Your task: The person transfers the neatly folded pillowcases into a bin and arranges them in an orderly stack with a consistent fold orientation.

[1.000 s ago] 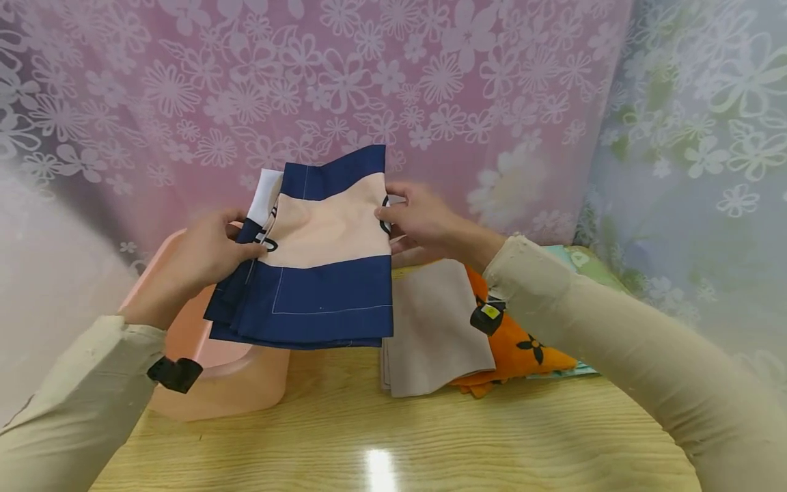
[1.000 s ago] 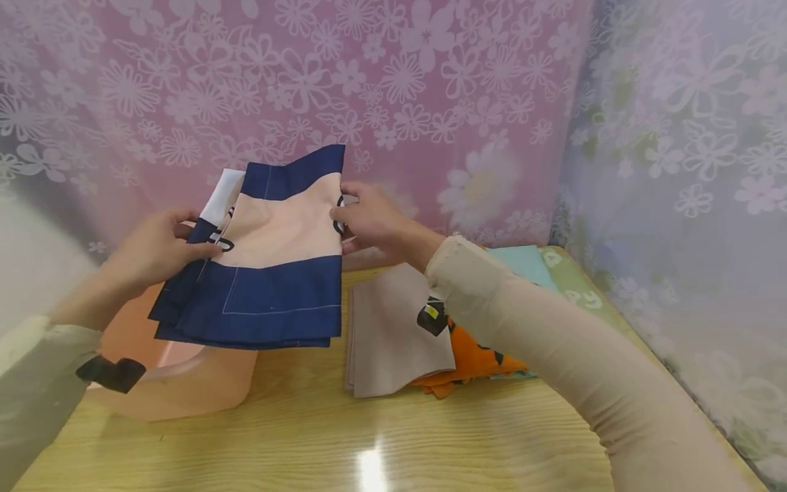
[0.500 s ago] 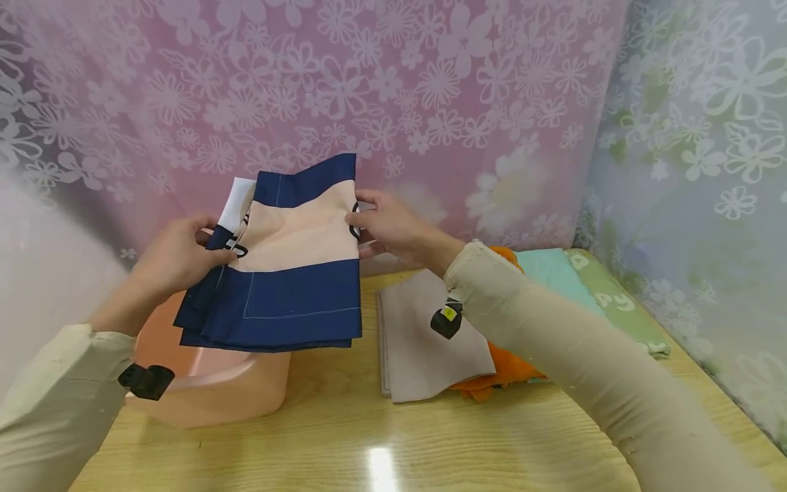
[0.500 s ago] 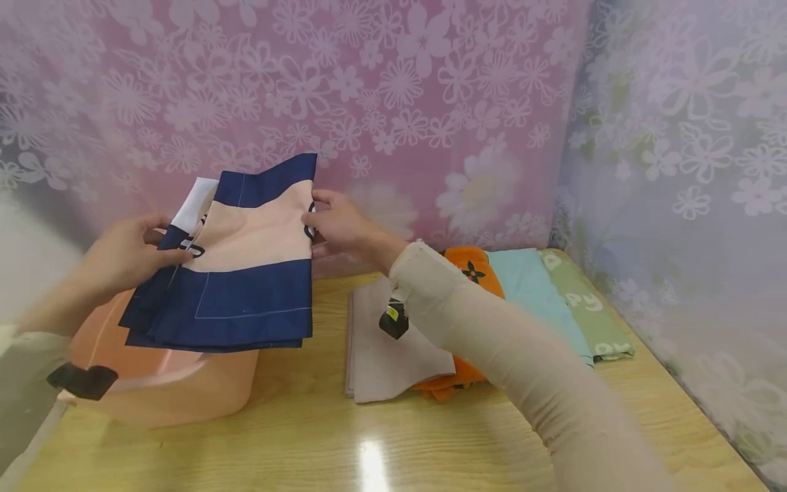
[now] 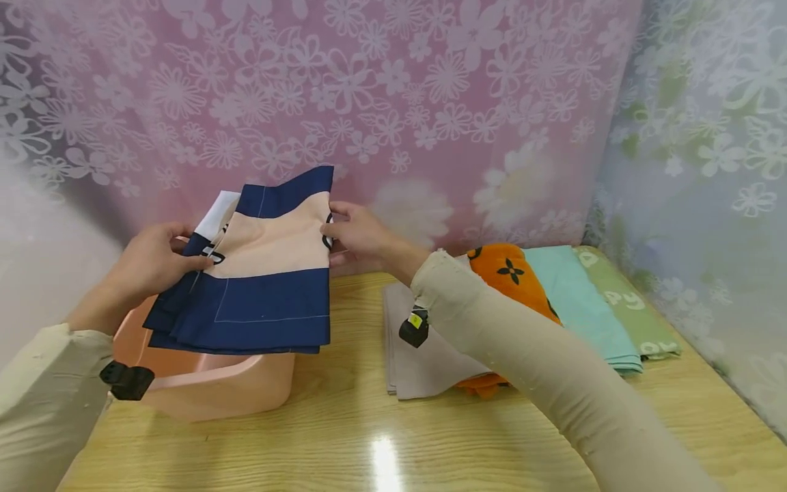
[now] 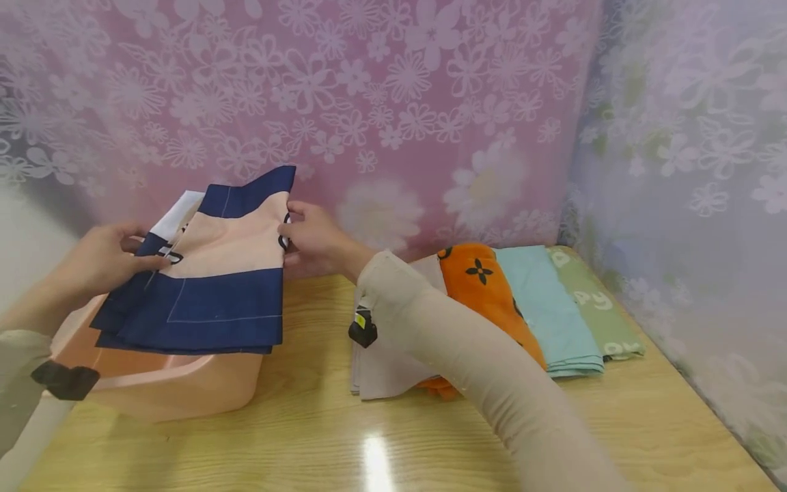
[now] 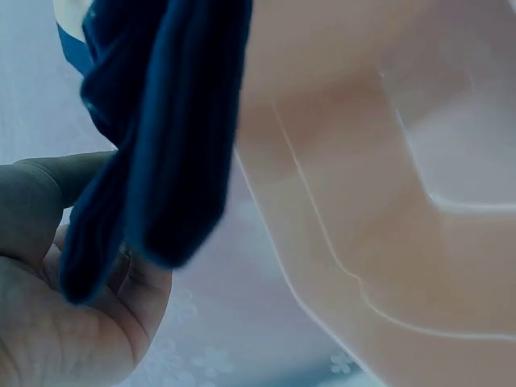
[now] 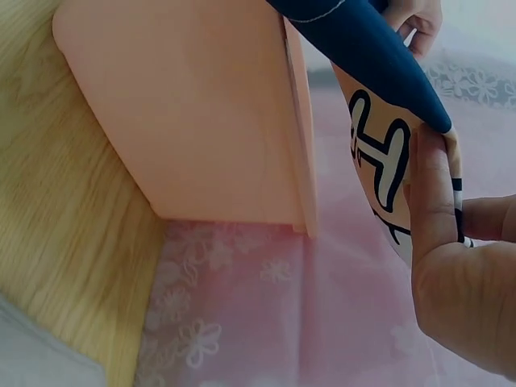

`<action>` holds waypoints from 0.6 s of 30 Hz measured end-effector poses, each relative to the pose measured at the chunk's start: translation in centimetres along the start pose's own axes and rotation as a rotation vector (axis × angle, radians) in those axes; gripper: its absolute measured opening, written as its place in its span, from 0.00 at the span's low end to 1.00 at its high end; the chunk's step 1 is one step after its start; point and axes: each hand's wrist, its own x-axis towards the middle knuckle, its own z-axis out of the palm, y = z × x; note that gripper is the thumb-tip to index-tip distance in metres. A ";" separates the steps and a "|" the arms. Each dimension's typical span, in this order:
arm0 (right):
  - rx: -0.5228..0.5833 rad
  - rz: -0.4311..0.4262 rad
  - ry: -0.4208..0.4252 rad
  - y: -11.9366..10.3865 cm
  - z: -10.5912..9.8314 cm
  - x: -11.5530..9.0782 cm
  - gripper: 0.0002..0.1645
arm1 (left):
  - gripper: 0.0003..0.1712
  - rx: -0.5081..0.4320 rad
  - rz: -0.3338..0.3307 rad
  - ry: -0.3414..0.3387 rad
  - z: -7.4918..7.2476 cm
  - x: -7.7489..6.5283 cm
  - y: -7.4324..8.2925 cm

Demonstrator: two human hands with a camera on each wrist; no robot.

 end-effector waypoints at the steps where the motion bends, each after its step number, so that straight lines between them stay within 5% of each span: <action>1: 0.014 0.005 0.000 0.1 0.3 0.2 0.31 | 0.29 0.001 -0.003 -0.006 -0.1 0.0 -0.3; 6: 0.084 0.053 -0.012 0.7 1.8 1.0 0.31 | 0.30 0.053 -0.020 -0.022 -0.2 -0.1 -1.8; 18: 0.061 0.064 0.003 1.9 4.5 2.7 0.34 | 0.33 0.148 -0.023 -0.084 -0.9 0.1 -4.2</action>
